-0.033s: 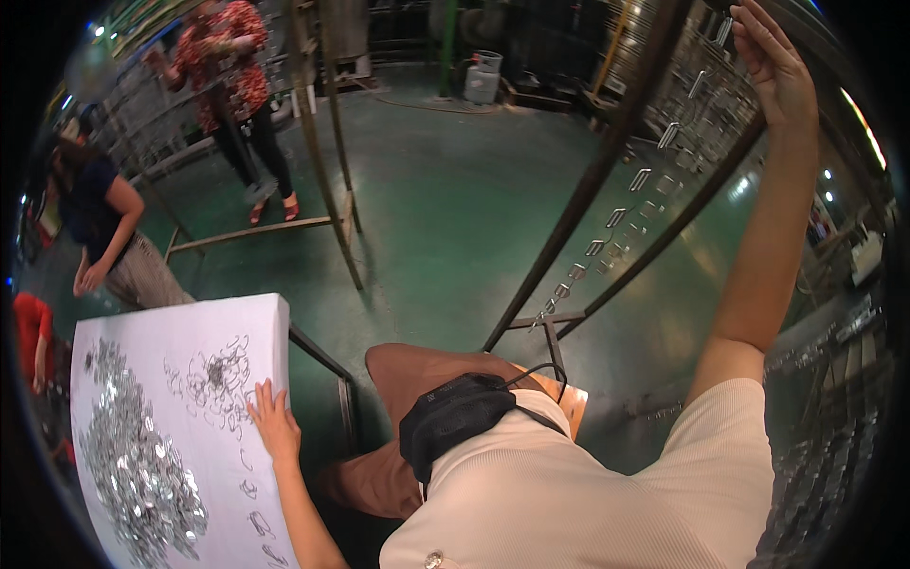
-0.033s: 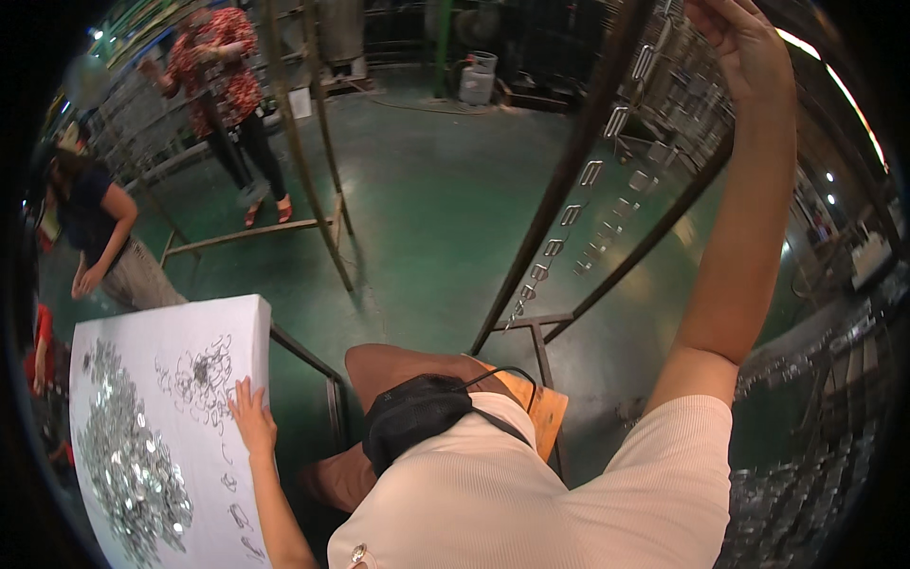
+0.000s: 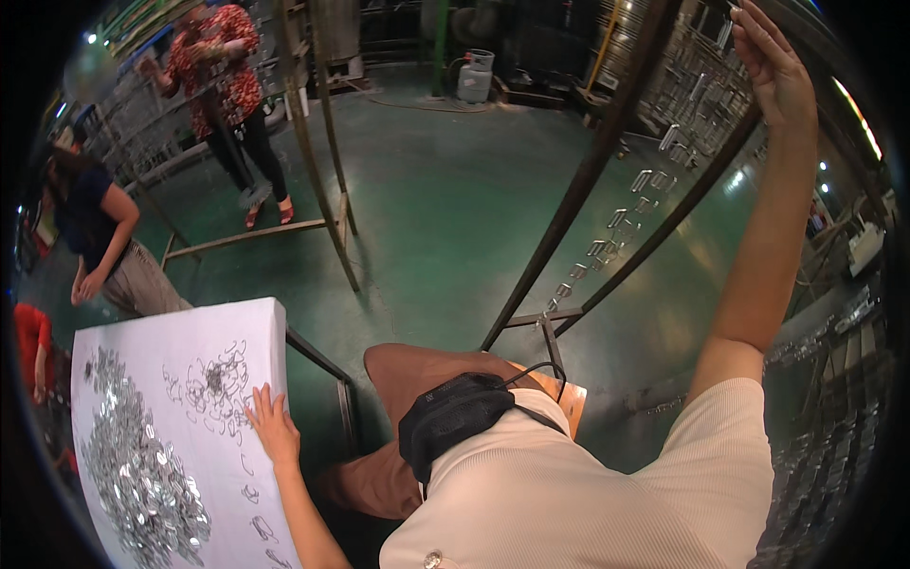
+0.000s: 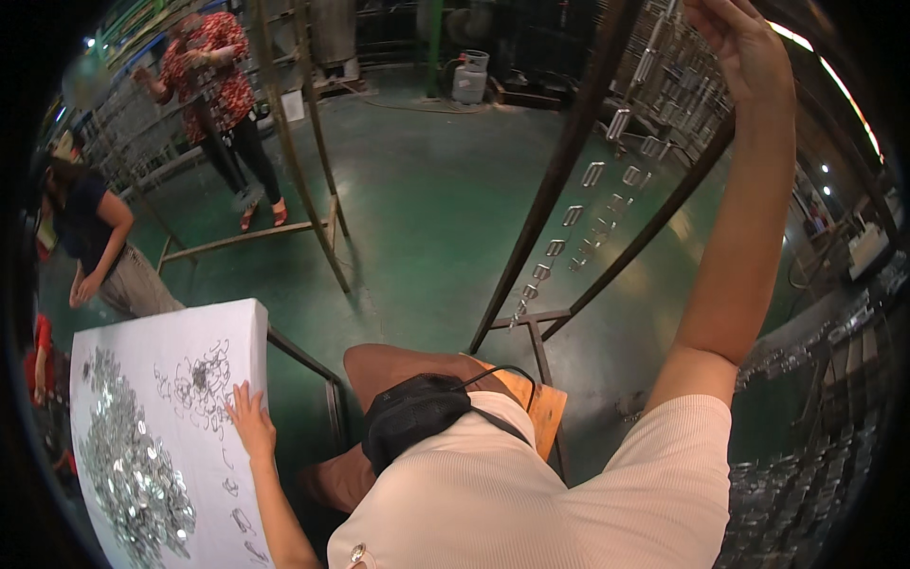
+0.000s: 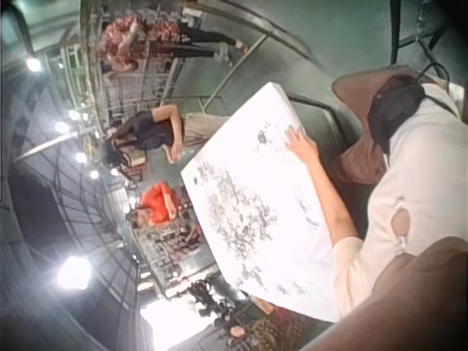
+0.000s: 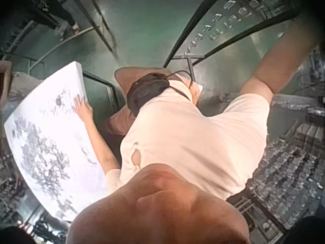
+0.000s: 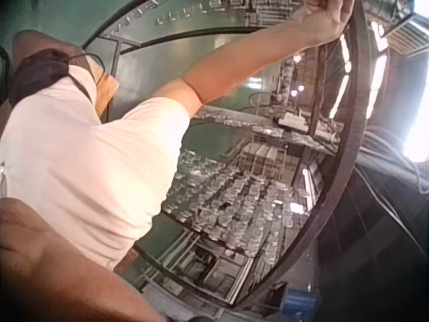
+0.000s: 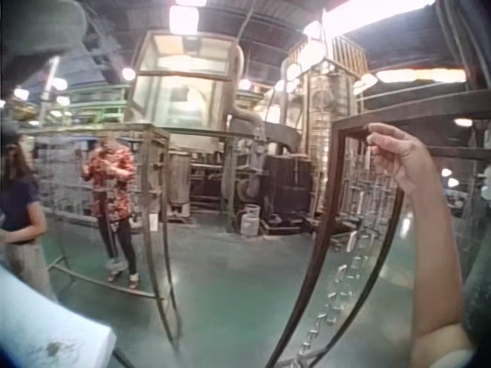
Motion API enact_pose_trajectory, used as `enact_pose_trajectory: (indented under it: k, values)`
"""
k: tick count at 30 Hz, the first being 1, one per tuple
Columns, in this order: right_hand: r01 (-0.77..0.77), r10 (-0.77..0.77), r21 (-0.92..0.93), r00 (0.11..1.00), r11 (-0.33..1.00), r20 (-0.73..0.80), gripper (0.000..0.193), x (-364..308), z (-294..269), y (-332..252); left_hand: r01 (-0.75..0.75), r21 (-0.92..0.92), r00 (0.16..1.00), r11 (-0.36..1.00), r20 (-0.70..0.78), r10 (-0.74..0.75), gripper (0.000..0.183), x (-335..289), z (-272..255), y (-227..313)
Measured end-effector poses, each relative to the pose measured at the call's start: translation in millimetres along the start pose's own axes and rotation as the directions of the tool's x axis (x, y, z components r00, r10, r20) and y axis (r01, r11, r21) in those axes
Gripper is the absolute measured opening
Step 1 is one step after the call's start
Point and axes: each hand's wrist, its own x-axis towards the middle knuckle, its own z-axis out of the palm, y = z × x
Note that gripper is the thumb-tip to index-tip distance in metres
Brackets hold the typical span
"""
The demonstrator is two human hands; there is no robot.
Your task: The person picks up small metal components from a pile on a table and links them together by hand. They hold a chain of already linked parts in one hand while attaching new pieces one by one.
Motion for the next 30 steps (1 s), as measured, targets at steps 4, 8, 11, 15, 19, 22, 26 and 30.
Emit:
enact_pose_trajectory:
  k: [4, 8, 11, 15, 19, 22, 26, 30]
  values:
    - [-0.096, 0.098, -0.147, 0.995, 0.984, 0.005, 0.037, 18, -91, 10, 0.015, -0.011, 0.998, 1.000, -0.058, -0.016, 0.031, 2, 12, -5]
    - [-0.132, 0.102, -0.233, 0.985, 0.963, -0.139, 0.035, 10, -114, 18, 0.072, -0.008, 0.997, 0.997, -0.007, -0.072, 0.024, 3, 12, -9]
    - [-0.145, 0.099, -0.271, 0.979, 0.951, -0.176, 0.033, 15, -137, 29, 0.056, -0.010, 0.998, 0.998, -0.036, -0.057, 0.021, 2, 15, -14]
    - [-0.222, 0.117, -0.341, 0.946, 0.913, -0.302, 0.031, 13, -123, 8, 0.034, -0.012, 0.996, 0.999, -0.077, -0.035, 0.021, 4, 15, -10]
    - [-0.166, 0.079, -0.321, 0.960, 0.932, -0.267, 0.030, 27, -170, 8, 0.024, -0.058, 0.996, 0.998, -0.084, -0.029, 0.021, 0, 30, -21]
    - [-0.206, 0.072, -0.326, 0.923, 0.923, -0.378, 0.027, 29, -145, 22, 0.047, -0.051, 0.994, 0.998, -0.098, -0.051, 0.021, -11, 19, -29]
    - [-0.180, 0.031, -0.345, 0.917, 0.921, -0.397, 0.025, 53, -135, 8, 0.062, -0.067, 0.992, 0.996, -0.104, -0.069, 0.021, -8, 24, -22]
    - [-0.151, 0.010, -0.328, 0.919, 0.933, -0.395, 0.025, 73, -144, 8, 0.038, -0.078, 0.993, 0.996, -0.108, -0.046, 0.022, 0, 28, -15]
